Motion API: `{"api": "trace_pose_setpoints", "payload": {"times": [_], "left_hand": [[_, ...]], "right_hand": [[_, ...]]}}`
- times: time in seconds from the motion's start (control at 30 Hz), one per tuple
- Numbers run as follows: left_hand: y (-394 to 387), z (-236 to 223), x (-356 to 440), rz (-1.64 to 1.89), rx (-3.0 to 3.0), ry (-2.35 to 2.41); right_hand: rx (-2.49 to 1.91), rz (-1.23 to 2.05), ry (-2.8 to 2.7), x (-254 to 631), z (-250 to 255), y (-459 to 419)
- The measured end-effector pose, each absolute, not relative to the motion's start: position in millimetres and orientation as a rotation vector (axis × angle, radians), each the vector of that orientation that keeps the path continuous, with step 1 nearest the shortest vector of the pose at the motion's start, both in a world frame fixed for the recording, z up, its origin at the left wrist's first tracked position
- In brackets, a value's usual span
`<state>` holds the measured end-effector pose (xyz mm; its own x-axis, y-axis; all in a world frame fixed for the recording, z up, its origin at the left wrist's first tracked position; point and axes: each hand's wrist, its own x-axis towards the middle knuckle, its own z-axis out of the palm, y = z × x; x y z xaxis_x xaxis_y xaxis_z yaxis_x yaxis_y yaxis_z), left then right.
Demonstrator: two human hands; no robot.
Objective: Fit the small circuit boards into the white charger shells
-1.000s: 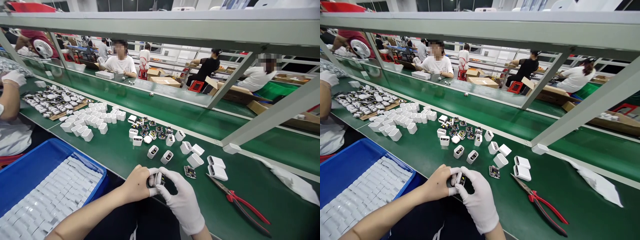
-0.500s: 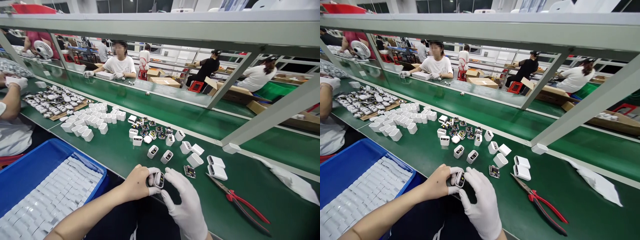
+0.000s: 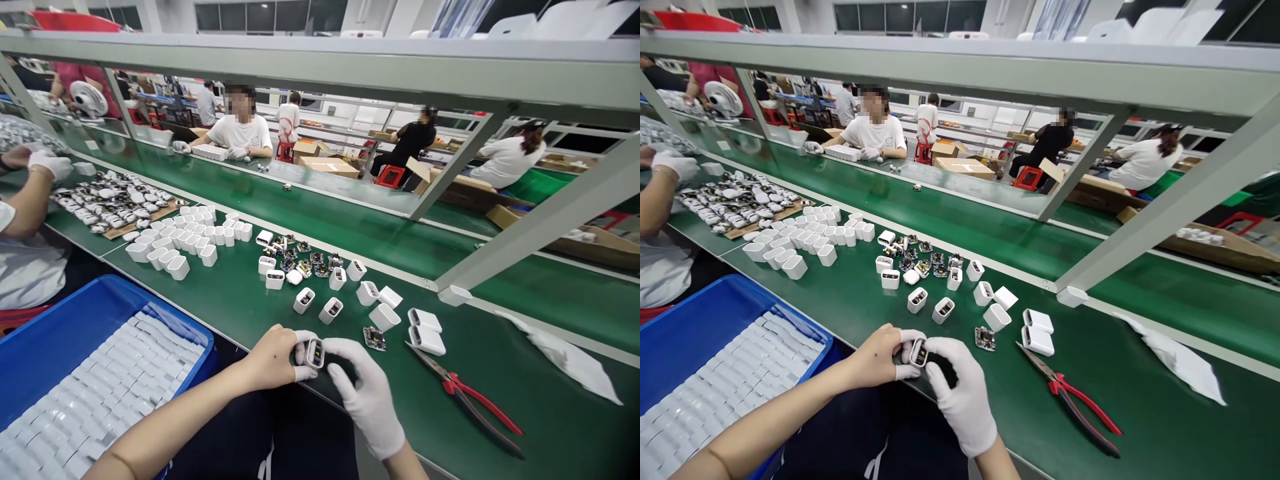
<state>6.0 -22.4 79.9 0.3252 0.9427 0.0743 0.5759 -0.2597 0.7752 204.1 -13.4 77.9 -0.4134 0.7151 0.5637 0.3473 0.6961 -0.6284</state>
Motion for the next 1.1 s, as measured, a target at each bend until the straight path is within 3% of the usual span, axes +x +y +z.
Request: {"api": "trace_pose_setpoints", "payload": {"times": [0.27, 0.53, 0.73, 0.93, 1.1], "left_hand": [[-40.8, 102.2, -4.0, 0.773, 1.579, 0.945], [-64.3, 120.1, -8.1, 0.728, 1.607, 0.883], [-75.7, 118.6, -8.5, 0.677, 1.627, 0.892], [-78.3, 103.5, 8.3, 0.674, 1.737, 1.045], [-76.7, 101.7, 17.0, 0.945, 1.873, 1.233]], "right_hand": [[-0.640, 0.327, -2.143, 204.3, 86.9, -49.2], [-0.575, 0.642, -2.124, 188.4, 117.7, -72.8], [-0.603, 0.682, -2.199, 181.0, 125.5, -80.2], [-0.692, 0.349, -2.274, 174.1, 100.5, -78.0], [-0.633, 0.046, -2.095, 179.1, 87.1, -69.5]]}}
